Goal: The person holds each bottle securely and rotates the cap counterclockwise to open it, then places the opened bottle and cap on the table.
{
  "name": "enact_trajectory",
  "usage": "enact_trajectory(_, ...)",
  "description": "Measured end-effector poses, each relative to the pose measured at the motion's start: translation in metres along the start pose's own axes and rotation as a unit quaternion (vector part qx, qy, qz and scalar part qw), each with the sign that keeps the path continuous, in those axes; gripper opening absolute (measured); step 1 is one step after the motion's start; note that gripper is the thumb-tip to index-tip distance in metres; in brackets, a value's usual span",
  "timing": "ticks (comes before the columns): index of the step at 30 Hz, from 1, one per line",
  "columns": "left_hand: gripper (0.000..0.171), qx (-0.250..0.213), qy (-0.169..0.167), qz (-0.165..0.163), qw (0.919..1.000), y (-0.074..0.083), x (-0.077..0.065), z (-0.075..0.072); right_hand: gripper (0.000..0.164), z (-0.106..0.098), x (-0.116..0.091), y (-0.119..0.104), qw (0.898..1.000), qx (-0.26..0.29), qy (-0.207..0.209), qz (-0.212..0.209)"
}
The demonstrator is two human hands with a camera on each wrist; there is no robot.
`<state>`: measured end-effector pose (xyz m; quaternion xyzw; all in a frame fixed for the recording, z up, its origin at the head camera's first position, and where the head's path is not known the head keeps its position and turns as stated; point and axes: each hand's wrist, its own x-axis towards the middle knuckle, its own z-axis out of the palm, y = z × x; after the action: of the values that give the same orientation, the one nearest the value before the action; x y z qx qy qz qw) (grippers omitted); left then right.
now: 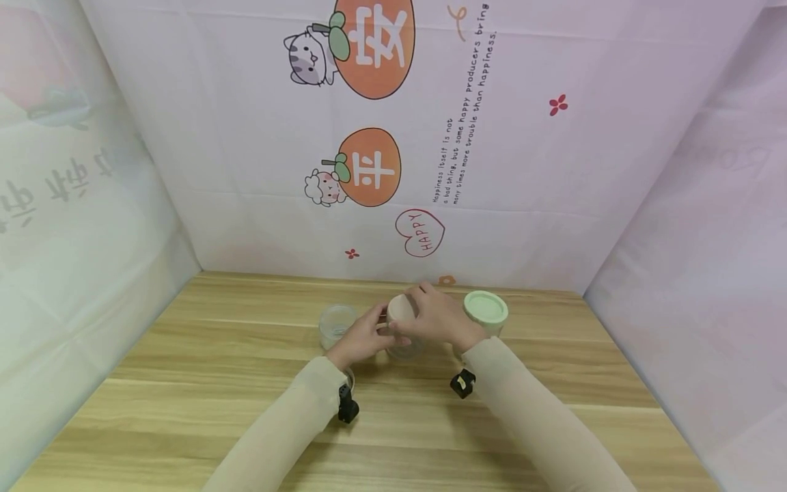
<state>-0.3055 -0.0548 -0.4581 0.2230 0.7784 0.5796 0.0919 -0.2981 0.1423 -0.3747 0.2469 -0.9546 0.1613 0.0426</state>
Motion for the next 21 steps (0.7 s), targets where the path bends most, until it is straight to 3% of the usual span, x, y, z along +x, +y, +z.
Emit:
enact_trajectory(7,0.085,0.005,-0.009,0.006,0.9999,-0.002,0.001,0.000,0.073,-0.003,0.001,0.005,0.999,0.006,-0.021,-0.034)
enact_trajectory(17,0.089,0.022,-0.013,0.004,0.9997,0.004,-0.001,0.000,0.074,-0.011,0.008,0.012,0.991,0.026,-0.096,-0.087)
enact_trajectory(21,0.088,0.027,-0.008,0.006,0.9996,0.005,-0.001,0.000,0.075,-0.015,0.006,0.013,0.989,0.023,-0.106,-0.101)
